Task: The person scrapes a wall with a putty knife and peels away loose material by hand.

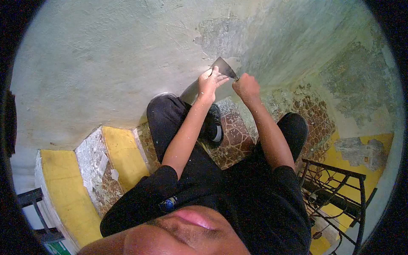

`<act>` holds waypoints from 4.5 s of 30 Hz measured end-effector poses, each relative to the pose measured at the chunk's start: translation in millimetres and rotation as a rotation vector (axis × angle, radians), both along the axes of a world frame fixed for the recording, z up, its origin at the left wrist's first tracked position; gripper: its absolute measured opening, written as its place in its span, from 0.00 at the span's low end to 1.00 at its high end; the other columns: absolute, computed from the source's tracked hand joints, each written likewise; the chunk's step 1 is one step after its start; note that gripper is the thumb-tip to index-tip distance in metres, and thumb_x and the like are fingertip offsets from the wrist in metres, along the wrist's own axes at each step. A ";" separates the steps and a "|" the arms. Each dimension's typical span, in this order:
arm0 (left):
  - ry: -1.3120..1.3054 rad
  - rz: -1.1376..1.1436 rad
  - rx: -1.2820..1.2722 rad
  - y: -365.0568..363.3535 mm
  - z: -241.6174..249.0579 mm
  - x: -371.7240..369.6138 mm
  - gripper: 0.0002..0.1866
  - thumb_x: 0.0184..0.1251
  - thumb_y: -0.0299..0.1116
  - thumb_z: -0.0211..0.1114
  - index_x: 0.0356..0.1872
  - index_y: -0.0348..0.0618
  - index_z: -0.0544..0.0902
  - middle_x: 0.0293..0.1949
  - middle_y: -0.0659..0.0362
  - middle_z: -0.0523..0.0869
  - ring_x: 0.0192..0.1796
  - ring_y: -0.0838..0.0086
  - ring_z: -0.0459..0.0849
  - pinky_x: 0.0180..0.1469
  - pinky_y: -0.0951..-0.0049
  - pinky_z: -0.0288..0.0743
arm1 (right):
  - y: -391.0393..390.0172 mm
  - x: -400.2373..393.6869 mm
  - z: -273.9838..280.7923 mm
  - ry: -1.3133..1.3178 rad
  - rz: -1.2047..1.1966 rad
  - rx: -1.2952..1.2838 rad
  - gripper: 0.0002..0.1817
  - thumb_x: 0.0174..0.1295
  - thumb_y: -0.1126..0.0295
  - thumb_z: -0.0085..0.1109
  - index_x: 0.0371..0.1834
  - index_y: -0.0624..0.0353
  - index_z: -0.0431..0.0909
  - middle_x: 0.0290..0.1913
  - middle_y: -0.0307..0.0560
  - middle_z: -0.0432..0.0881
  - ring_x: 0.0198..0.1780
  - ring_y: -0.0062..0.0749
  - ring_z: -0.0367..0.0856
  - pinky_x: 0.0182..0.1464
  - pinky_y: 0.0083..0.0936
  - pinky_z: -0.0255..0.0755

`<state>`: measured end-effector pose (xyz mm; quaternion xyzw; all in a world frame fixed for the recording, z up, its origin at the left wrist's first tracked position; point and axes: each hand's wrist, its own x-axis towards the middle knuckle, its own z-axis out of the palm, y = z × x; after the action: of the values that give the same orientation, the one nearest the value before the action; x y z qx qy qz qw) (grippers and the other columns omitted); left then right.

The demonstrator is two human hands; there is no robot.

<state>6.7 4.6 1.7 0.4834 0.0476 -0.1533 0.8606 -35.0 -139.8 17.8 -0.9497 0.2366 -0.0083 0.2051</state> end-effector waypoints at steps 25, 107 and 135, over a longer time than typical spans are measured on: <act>-0.262 0.308 0.423 -2.4 8.2 -3.0 0.17 0.77 0.35 0.67 0.31 0.30 0.83 0.26 0.62 0.80 0.27 0.79 0.80 0.29 0.73 0.83 | 27.0 3.0 -28.7 -0.089 0.019 0.430 0.18 0.60 0.66 0.54 0.25 0.76 0.76 0.25 0.68 0.82 0.26 0.59 0.83 0.29 0.49 0.74; -0.668 -0.206 0.886 55.8 9.5 -3.6 0.17 0.71 0.38 0.72 0.47 0.32 0.89 0.46 0.49 0.92 0.49 0.64 0.91 0.55 0.66 0.81 | 7.8 6.0 60.9 -0.177 0.053 0.092 0.19 0.60 0.59 0.62 0.36 0.68 0.87 0.39 0.71 0.86 0.47 0.66 0.86 0.49 0.51 0.81; -0.031 0.063 -0.081 15.7 13.4 -1.2 0.22 0.77 0.35 0.67 0.53 0.18 0.77 0.44 0.49 0.82 0.45 0.60 0.88 0.49 0.59 0.93 | 16.5 -6.0 20.6 -0.055 -0.001 0.042 0.17 0.60 0.63 0.61 0.38 0.69 0.87 0.40 0.71 0.87 0.46 0.67 0.87 0.49 0.51 0.82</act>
<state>5.4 20.3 15.1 0.4486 0.0429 -0.1204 0.8845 -41.1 -123.3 38.4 -0.9445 0.2313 -0.0296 0.2316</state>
